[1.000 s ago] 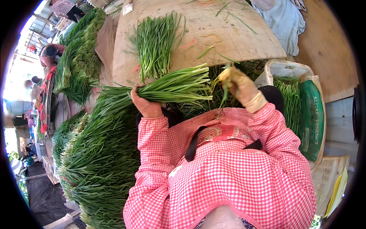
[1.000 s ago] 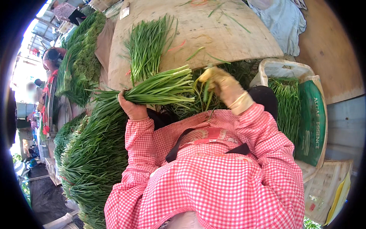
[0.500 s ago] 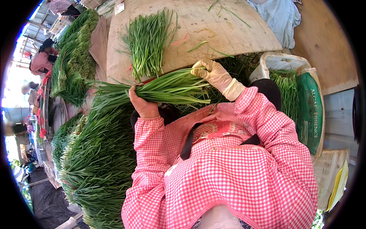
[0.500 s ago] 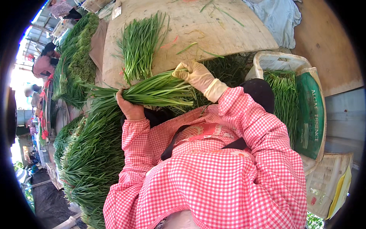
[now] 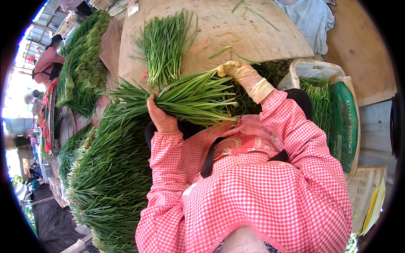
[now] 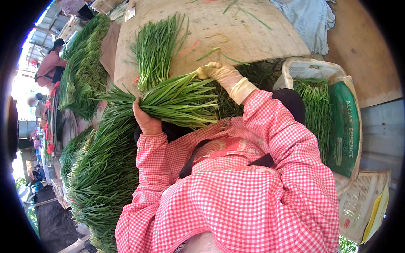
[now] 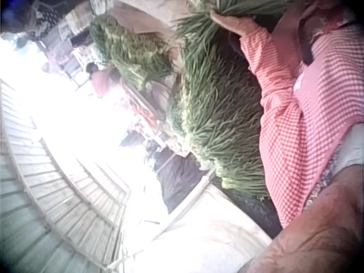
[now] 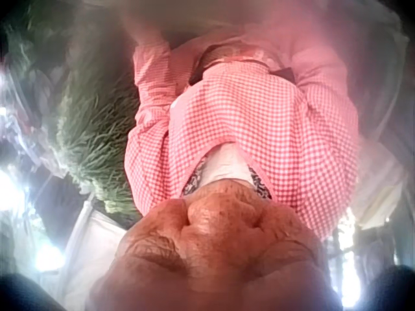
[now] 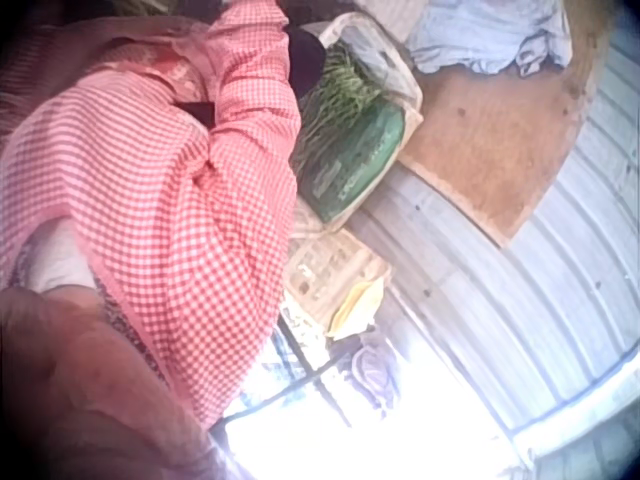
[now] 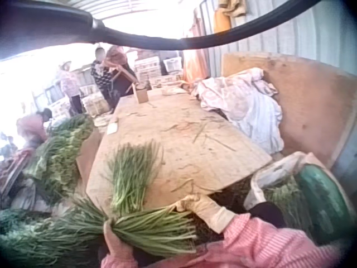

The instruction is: The person sorts and bundles green chives by hand, removing yellowed leaves and placing finished bunches into a plastic crate.

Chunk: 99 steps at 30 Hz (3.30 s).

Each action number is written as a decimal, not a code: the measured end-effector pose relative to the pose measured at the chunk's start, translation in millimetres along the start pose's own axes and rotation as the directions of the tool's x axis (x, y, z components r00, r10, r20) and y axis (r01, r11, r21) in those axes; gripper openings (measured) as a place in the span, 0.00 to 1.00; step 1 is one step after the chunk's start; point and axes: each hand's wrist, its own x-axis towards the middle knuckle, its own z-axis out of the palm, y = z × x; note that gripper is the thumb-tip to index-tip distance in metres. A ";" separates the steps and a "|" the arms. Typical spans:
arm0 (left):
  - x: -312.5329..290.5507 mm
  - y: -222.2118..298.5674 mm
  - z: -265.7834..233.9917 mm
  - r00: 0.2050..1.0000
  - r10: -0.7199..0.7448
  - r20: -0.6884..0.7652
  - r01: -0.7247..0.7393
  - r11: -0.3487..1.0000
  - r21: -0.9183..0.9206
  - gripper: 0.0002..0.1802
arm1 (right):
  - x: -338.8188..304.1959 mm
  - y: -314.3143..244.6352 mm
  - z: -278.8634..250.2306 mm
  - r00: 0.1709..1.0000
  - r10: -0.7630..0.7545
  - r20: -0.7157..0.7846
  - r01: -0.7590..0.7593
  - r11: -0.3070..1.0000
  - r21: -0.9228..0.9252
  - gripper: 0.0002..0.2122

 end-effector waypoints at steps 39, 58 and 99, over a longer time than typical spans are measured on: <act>-17.1 30.1 8.0 0.998 -0.008 -0.060 0.002 0.995 -0.095 0.16 | -59.3 23.5 8.0 0.944 0.268 0.192 -0.212 0.940 -0.268 0.20; -13.2 38.9 -4.2 0.999 -0.019 -0.049 0.012 0.989 -0.149 0.20 | -54.7 -35.1 -151.3 0.842 -0.182 -0.508 -0.219 0.746 -0.629 0.20; 12.1 13.0 13.2 0.993 -0.039 -0.107 0.008 0.963 -0.270 0.19 | -79.1 5.2 88.4 0.713 0.285 0.641 -0.238 0.958 -0.162 0.17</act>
